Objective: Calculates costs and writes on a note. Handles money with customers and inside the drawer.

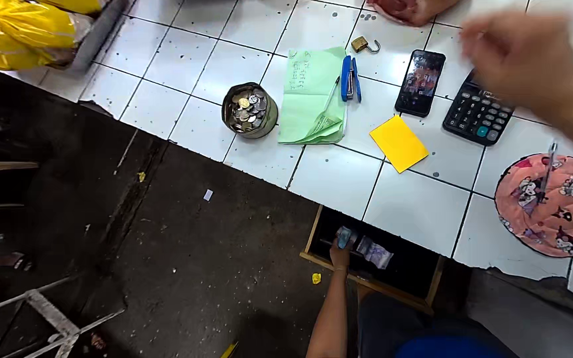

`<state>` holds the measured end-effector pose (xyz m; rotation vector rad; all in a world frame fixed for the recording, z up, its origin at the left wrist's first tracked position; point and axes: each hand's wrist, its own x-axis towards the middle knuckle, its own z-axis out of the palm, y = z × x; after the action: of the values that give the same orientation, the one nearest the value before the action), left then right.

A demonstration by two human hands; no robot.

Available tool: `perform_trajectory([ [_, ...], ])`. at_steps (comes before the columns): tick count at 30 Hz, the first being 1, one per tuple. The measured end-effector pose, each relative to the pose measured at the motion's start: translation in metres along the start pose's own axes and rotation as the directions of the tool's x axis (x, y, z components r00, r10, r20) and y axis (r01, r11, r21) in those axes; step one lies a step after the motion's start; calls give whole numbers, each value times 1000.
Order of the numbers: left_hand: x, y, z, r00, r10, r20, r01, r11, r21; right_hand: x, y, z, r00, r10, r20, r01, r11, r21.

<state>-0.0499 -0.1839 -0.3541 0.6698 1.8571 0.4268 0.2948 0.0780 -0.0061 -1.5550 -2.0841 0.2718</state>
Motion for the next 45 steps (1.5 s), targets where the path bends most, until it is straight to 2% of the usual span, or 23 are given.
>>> perform_trajectory([
  [1, -5, -1, 1, 1000, -8, 9, 9, 995, -95, -46, -26, 21, 988, -147, 46, 140, 981, 136],
  [2, -11, -1, 1, 1000, -16, 16, 19, 986, -168, -97, -49, 47, 963, -226, 150, 177, 943, 283],
  [3, -18, 1, 1, 999, -21, 26, 26, 972, -233, -145, -69, 70, 902, -234, 363, 67, 906, 417],
  [5, -33, 4, 0, 998, -9, 61, 31, 929, -368, -213, -101, 116, 659, -137, 740, -317, 841, 438],
  [6, -40, 5, -1, 997, 1, 75, 31, 904, -426, -237, -108, 143, 533, -40, 845, -502, 789, 354],
  [7, -48, 7, -1, 996, 13, 88, 30, 885, -465, -258, -110, 172, 449, 67, 891, -643, 716, 271],
  [8, -56, 9, -2, 994, 26, 107, 29, 877, -479, -275, -109, 200, 417, 173, 892, -738, 637, 222],
  [11, -75, 11, 1, 986, 100, 131, -41, 918, -393, -297, -108, 254, 440, 429, 789, -884, 361, 297],
  [12, -80, 10, 2, 983, 124, 138, -69, 936, -346, -295, -108, 259, 434, 471, 768, -895, 319, 310],
  [14, -86, 10, 7, 980, 136, 145, -90, 954, -285, -287, -103, 259, 385, 481, 788, -911, 338, 238],
  [17, -82, 7, 16, 985, 131, 114, -98, 960, -261, -279, -92, 255, 321, 441, 838, -886, 452, 102],
  [20, -70, -1, 20, 990, 134, 54, -120, 973, -199, -282, -86, 252, 286, 472, 834, -893, 446, 54],
  [23, -59, 2, 18, 992, 115, -55, -112, 992, 54, -294, -83, 257, 295, 559, 775, -925, 370, 85],
  [27, -58, 16, 15, 995, 45, -87, -4, 906, 424, -306, -71, 239, 301, 604, 738, -863, 502, -59],
  [28, -60, 20, 20, 992, 78, -98, -19, 869, 495, -310, -66, 232, 303, 615, 728, -848, 522, -87],
  [30, -66, 23, 31, 951, 307, 17, -252, 745, 618, -321, -54, 221, 319, 639, 700, -838, 535, -105],
  [32, -68, 21, 46, 820, 458, 343, -559, 510, 654, -335, -44, 214, 315, 663, 679, -845, 521, -117],
  [34, -72, 22, 63, 652, 390, 650, -758, 319, 569, -347, -36, 210, 271, 699, 661, -863, 481, -154],
  [36, -71, 18, 75, 559, 268, 785, -829, 212, 518, -356, -32, 206, 236, 732, 639, -879, 442, -181],
  [38, -68, 15, 78, 597, 247, 763, -802, 167, 573, -361, -28, 202, 221, 727, 650, -885, 429, -180],
  [40, -63, 17, 78, 696, 280, 662, -715, 175, 677, -365, -24, 201, 258, 693, 673, -905, 417, -83],
  [43, -57, 24, 82, 810, 258, 527, -584, 265, 767, -375, -24, 211, 315, 639, 702, -937, 326, 124],
  [45, -52, 27, 88, 845, 199, 496, -535, 344, 772, -379, -23, 217, 276, 658, 701, -952, 289, 103],
])
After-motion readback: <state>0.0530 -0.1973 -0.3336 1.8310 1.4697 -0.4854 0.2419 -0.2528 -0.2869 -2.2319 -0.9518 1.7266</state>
